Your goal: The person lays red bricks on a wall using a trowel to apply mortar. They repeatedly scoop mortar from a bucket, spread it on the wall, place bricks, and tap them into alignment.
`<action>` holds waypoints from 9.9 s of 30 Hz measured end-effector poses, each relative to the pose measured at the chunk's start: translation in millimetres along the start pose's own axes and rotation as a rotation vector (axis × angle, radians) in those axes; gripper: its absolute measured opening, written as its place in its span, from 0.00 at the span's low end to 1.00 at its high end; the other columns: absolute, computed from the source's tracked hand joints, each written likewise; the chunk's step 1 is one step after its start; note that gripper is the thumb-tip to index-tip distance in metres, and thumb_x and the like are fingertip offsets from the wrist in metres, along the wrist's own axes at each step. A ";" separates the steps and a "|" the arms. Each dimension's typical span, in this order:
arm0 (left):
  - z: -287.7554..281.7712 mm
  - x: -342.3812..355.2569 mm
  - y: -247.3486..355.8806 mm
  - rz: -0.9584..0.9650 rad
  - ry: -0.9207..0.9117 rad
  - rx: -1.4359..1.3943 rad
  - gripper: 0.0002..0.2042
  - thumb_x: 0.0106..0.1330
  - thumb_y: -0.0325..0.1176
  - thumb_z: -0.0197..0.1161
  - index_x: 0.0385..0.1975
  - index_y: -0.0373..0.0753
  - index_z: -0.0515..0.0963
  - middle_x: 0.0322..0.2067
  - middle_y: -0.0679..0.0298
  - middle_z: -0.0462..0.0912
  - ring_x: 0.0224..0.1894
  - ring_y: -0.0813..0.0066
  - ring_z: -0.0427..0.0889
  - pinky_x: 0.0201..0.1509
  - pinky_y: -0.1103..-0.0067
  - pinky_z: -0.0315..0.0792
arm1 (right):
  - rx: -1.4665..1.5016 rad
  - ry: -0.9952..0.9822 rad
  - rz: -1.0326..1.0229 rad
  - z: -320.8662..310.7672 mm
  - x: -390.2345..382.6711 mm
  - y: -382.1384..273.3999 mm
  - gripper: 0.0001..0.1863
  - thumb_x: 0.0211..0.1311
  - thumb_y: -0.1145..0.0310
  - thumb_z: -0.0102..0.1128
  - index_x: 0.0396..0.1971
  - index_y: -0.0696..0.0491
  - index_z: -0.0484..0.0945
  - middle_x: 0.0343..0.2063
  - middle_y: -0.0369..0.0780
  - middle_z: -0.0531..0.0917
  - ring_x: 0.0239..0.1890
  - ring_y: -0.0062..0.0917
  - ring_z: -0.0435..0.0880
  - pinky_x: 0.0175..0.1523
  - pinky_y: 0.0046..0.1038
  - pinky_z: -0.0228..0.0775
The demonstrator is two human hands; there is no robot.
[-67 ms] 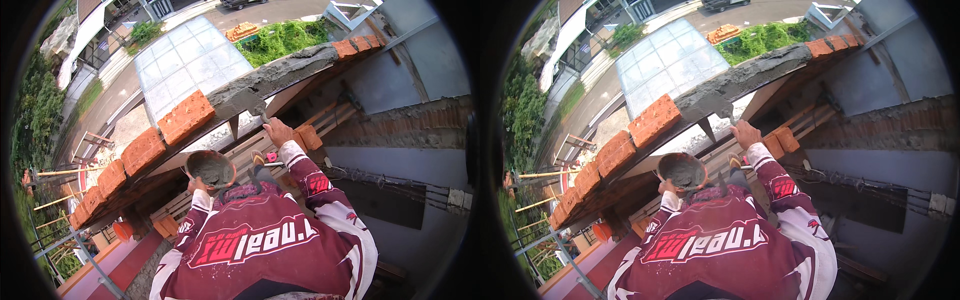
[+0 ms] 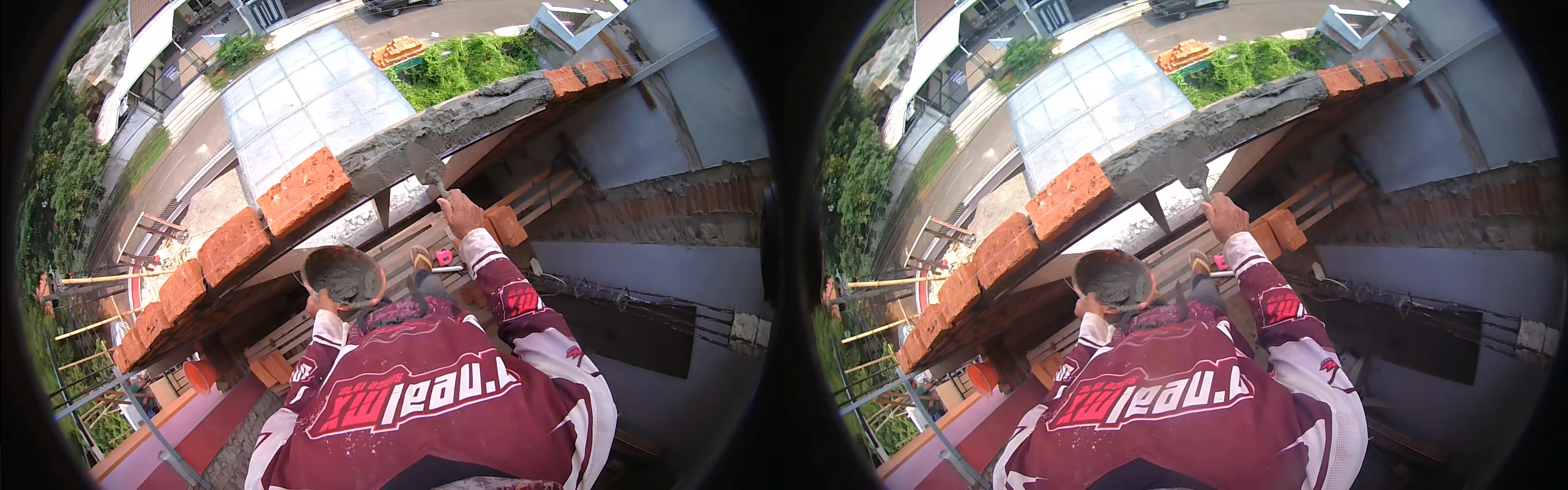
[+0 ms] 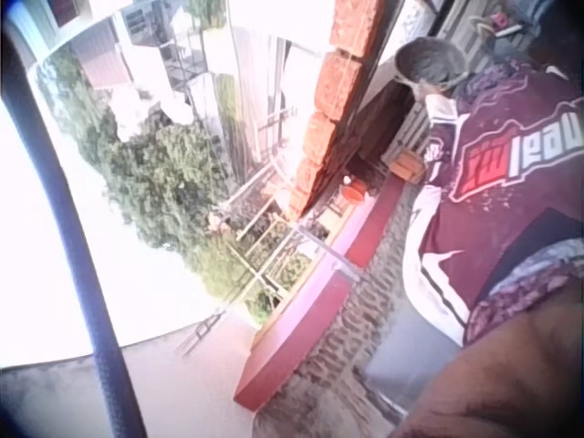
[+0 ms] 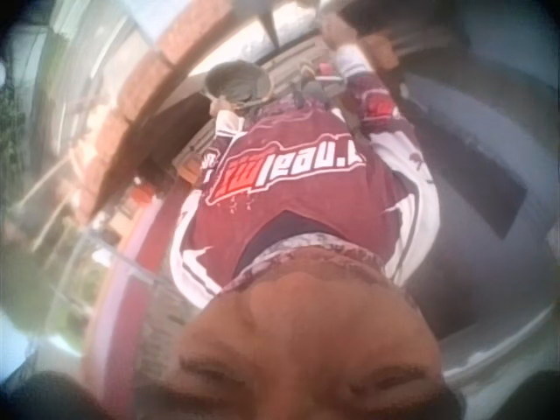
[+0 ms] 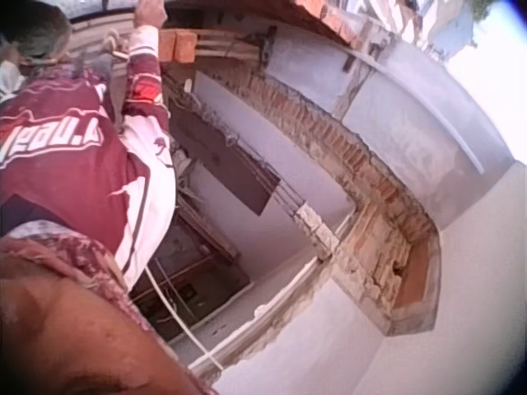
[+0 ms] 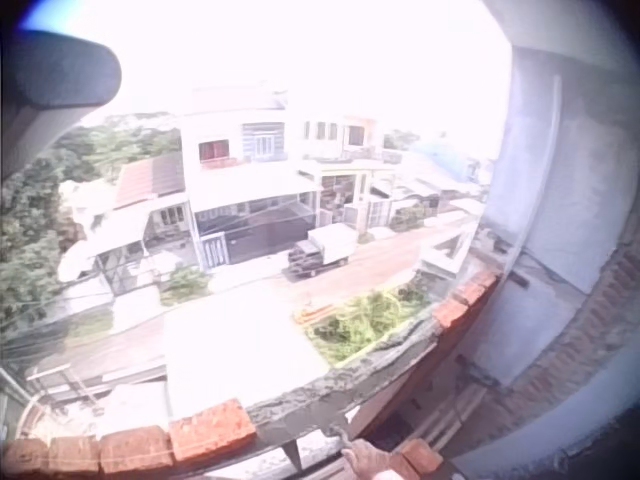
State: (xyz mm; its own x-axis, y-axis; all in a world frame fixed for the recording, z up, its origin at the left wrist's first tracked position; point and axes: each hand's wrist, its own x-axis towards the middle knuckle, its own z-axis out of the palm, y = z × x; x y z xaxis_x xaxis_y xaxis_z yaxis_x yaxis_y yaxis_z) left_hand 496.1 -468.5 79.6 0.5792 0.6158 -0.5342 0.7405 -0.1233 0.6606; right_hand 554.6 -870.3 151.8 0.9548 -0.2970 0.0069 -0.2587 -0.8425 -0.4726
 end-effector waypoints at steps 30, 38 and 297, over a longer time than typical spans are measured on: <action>46.8 -43.8 -22.7 -0.092 0.178 -0.379 0.12 0.52 0.28 0.62 0.29 0.24 0.73 0.25 0.48 0.82 0.22 0.57 0.83 0.25 0.65 0.76 | -0.974 0.143 -0.307 -165.0 224.4 124.5 0.12 0.62 0.64 0.54 0.45 0.44 0.75 0.38 0.36 0.78 0.39 0.31 0.81 0.37 0.37 0.69; 74.9 -74.4 12.5 -0.057 0.055 -0.158 0.13 0.53 0.29 0.62 0.33 0.23 0.75 0.26 0.49 0.82 0.19 0.60 0.83 0.23 0.67 0.76 | -1.060 0.079 0.296 -240.0 304.7 237.3 0.13 0.70 0.62 0.46 0.52 0.39 0.73 0.50 0.38 0.75 0.49 0.36 0.80 0.48 0.44 0.71; 18.3 -123.7 45.8 0.348 0.199 -0.622 0.30 0.47 0.14 0.48 0.56 0.29 0.76 0.53 0.58 0.81 0.46 0.77 0.81 0.50 0.83 0.73 | 0.192 -1.431 -0.480 20.6 -12.4 -80.5 0.17 0.62 0.56 0.60 0.35 0.57 0.82 0.23 0.43 0.83 0.23 0.29 0.82 0.31 0.31 0.75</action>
State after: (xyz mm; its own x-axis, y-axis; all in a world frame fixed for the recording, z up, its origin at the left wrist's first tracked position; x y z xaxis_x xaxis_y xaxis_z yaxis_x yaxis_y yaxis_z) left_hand 464.6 -564.6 166.2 0.6288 0.7581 -0.1727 0.1607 0.0905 0.9828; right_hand 566.6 -789.6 171.6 0.3036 0.7465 -0.5921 0.0225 -0.6268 -0.7788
